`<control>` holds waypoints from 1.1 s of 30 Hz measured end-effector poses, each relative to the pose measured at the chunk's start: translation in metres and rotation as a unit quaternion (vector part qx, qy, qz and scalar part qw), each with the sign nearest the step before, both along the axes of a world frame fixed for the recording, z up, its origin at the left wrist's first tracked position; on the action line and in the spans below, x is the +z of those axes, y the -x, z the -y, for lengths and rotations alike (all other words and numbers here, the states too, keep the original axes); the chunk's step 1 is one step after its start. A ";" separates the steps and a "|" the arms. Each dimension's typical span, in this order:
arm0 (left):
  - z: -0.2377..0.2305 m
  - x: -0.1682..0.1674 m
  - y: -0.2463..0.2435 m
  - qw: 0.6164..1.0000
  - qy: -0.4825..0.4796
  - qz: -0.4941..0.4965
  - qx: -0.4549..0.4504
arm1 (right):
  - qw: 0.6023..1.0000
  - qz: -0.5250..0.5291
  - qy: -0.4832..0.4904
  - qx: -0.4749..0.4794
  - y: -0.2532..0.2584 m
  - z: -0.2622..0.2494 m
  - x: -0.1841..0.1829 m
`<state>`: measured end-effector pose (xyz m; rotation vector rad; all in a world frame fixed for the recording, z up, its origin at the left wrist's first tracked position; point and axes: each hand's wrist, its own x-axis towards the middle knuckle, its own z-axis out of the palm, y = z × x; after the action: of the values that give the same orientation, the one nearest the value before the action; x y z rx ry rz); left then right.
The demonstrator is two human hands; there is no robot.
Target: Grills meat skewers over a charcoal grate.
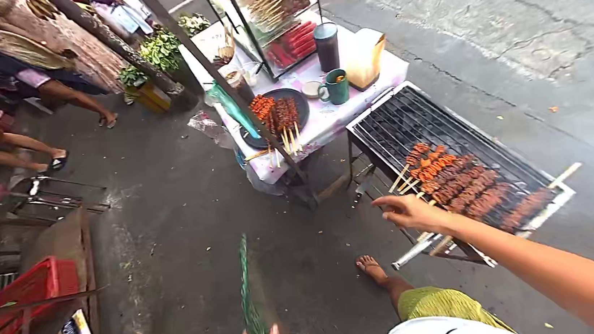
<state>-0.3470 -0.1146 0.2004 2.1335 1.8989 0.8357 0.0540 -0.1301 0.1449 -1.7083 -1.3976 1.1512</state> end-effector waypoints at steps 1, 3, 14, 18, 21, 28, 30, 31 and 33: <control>0.009 0.000 -0.011 0.999 -0.031 -0.008 -0.041 | 0.998 0.007 -0.006 -0.062 -0.016 0.039 0.004; 0.032 0.001 -0.040 0.994 -0.021 0.037 -0.098 | 0.981 0.008 -0.013 -0.196 -0.048 0.118 0.002; 0.123 0.041 -0.140 0.958 0.094 0.219 -0.160 | 0.906 0.068 0.078 -0.411 -0.147 0.343 -0.018; 0.149 0.045 -0.166 0.962 0.087 0.216 -0.144 | 0.925 0.179 0.111 -0.317 -0.199 0.333 -0.048; 0.172 0.043 -0.190 0.981 0.020 0.134 -0.136 | 0.921 0.260 0.131 -0.259 -0.239 0.317 -0.074; 0.221 0.039 -0.212 0.922 0.130 0.363 -0.027 | 0.925 0.310 0.168 -0.144 -0.314 0.283 -0.116; 0.231 0.035 -0.205 0.943 0.097 0.320 0.010 | 0.928 0.318 0.147 -0.128 -0.323 0.281 -0.127; 0.236 0.034 -0.200 0.953 0.084 0.291 0.027 | 0.931 0.321 0.123 -0.121 -0.327 0.281 -0.129; 0.247 0.033 -0.187 0.960 0.067 0.269 0.049 | 0.942 0.318 0.064 -0.090 -0.335 0.282 -0.125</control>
<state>-0.1599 -0.3618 0.2335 1.5349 1.7171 1.1287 0.3892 -0.4122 0.0198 -2.3819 -1.4993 0.6124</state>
